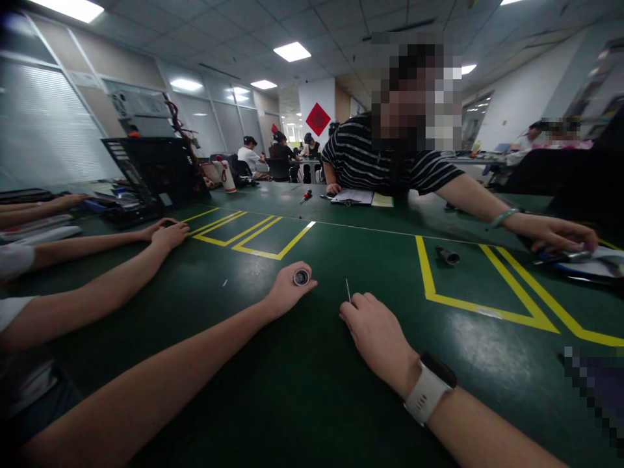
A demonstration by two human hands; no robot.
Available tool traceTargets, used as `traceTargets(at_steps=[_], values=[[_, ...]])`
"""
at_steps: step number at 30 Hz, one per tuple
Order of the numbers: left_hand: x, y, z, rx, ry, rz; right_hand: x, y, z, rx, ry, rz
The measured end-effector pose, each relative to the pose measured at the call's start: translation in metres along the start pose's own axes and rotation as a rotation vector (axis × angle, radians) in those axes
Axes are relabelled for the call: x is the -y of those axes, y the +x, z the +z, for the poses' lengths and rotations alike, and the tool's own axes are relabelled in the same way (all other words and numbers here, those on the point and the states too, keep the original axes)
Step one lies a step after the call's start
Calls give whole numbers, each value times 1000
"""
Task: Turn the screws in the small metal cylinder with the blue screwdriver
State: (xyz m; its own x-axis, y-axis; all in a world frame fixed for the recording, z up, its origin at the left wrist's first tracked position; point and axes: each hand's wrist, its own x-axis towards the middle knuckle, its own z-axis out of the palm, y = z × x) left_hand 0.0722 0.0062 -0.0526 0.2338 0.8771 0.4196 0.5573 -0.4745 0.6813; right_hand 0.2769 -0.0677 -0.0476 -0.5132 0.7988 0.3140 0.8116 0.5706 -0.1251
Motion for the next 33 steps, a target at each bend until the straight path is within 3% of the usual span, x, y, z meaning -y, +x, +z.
traceTargets(at_steps=[8, 17, 26, 29, 33], values=[[-20, -10, 6, 189, 71, 89, -1, -2, 2, 20, 125, 28], [-22, -11, 4, 264, 112, 112, -7, -4, 8, -72, 373, -3], [-25, -13, 5, 292, 141, 116, -9, -1, 7, -260, 591, 287], [-26, -14, 5, 299, 149, 122, -11, 1, 8, -272, 655, 399], [-27, -13, 5, 308, 163, 129, -13, 3, 10, -266, 699, 425]])
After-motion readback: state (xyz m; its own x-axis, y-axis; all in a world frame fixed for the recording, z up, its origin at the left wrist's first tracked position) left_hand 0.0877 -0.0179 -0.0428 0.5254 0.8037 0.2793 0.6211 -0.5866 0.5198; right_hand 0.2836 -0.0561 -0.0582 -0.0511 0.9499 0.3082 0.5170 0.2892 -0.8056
